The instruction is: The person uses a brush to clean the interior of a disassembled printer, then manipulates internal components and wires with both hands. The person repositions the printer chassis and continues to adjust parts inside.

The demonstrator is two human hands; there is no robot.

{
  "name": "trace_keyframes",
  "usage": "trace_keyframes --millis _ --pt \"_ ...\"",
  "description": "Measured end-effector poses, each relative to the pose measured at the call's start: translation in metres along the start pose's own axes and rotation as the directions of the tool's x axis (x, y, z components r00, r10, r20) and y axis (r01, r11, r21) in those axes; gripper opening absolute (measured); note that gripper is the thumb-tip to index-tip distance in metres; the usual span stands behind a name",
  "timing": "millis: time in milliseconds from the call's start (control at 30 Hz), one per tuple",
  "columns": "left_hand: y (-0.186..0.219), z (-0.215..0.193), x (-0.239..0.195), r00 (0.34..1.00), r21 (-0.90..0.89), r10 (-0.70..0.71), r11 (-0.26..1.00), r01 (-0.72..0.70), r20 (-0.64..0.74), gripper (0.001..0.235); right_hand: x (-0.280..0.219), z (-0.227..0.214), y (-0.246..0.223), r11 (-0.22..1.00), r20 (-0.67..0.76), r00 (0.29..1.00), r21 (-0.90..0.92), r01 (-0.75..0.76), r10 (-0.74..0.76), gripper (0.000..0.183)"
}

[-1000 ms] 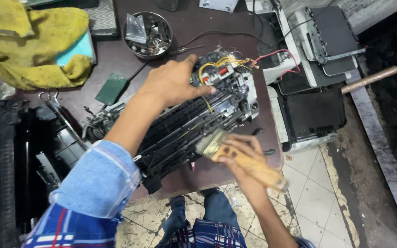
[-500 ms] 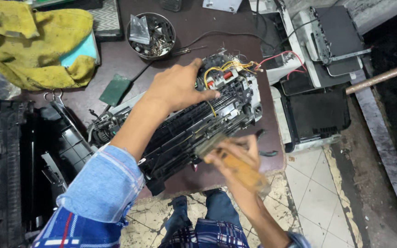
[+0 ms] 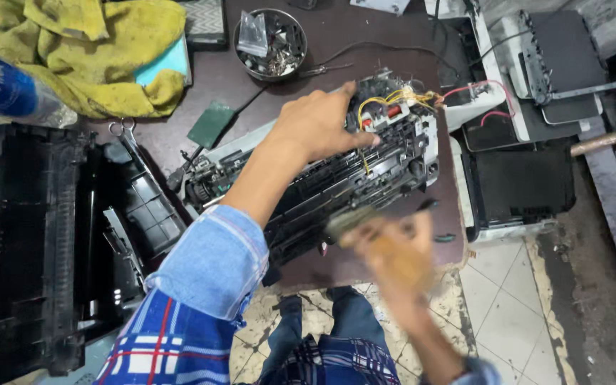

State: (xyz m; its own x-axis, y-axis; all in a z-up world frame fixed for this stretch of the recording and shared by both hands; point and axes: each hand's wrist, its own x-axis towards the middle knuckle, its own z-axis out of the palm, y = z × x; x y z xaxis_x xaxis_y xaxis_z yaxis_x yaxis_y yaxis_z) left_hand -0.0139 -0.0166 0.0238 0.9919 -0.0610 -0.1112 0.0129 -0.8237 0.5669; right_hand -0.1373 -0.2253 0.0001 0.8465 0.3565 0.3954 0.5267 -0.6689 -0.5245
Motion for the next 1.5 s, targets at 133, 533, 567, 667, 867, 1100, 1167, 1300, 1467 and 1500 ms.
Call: trace_keyframes --millis 133,533,567,667,867,1100,1167,1300,1467,1500 --pt "-0.004 0.004 0.001 1.000 -0.001 0.003 1.000 -0.003 0.015 0.098 -0.010 0.014 0.017 0.646 0.251 0.855 0.568 -0.509 0.454 0.029" --pt "0.000 -0.005 0.000 0.999 0.035 -0.011 0.999 0.010 0.039 0.101 -0.025 0.029 0.035 0.503 0.115 0.866 0.774 -0.385 0.486 0.046" --pt "-0.003 -0.005 0.000 1.000 0.026 0.003 1.000 -0.004 0.025 0.101 -0.016 0.019 0.040 0.603 0.055 0.885 0.712 -0.359 0.463 0.046" --pt "-0.009 -0.003 0.004 0.999 0.026 -0.020 0.999 0.019 0.042 0.099 0.005 -0.016 0.061 0.796 -0.106 0.906 0.526 -0.298 0.409 0.050" --pt "-0.011 -0.005 0.007 1.000 0.003 -0.003 1.000 0.003 0.031 0.099 0.025 -0.067 0.094 0.937 0.012 0.956 0.197 -0.288 0.292 0.044" --pt "-0.017 -0.004 0.011 1.000 -0.028 0.016 0.999 -0.016 0.017 0.092 0.081 -0.080 0.083 0.888 0.466 0.791 0.024 -0.460 0.397 0.039" --pt "-0.015 0.000 0.011 1.000 -0.021 0.023 1.000 -0.023 -0.019 0.092 0.099 -0.091 0.074 0.929 0.477 0.797 -0.207 -0.308 0.371 0.037" --pt "-0.012 0.007 0.010 0.995 -0.037 0.055 0.998 -0.058 -0.078 0.093 0.125 -0.082 0.063 0.973 0.607 0.761 -0.161 -0.167 0.231 0.035" --pt "-0.010 0.010 0.011 0.998 -0.068 0.034 0.997 -0.037 -0.055 0.085 0.137 -0.067 0.073 0.975 0.687 0.708 -0.224 -0.003 0.160 0.031" --pt "-0.009 0.011 0.012 0.998 -0.078 0.034 0.996 -0.039 -0.060 0.083 0.138 -0.067 0.076 0.970 0.707 0.692 -0.238 0.040 0.144 0.034"
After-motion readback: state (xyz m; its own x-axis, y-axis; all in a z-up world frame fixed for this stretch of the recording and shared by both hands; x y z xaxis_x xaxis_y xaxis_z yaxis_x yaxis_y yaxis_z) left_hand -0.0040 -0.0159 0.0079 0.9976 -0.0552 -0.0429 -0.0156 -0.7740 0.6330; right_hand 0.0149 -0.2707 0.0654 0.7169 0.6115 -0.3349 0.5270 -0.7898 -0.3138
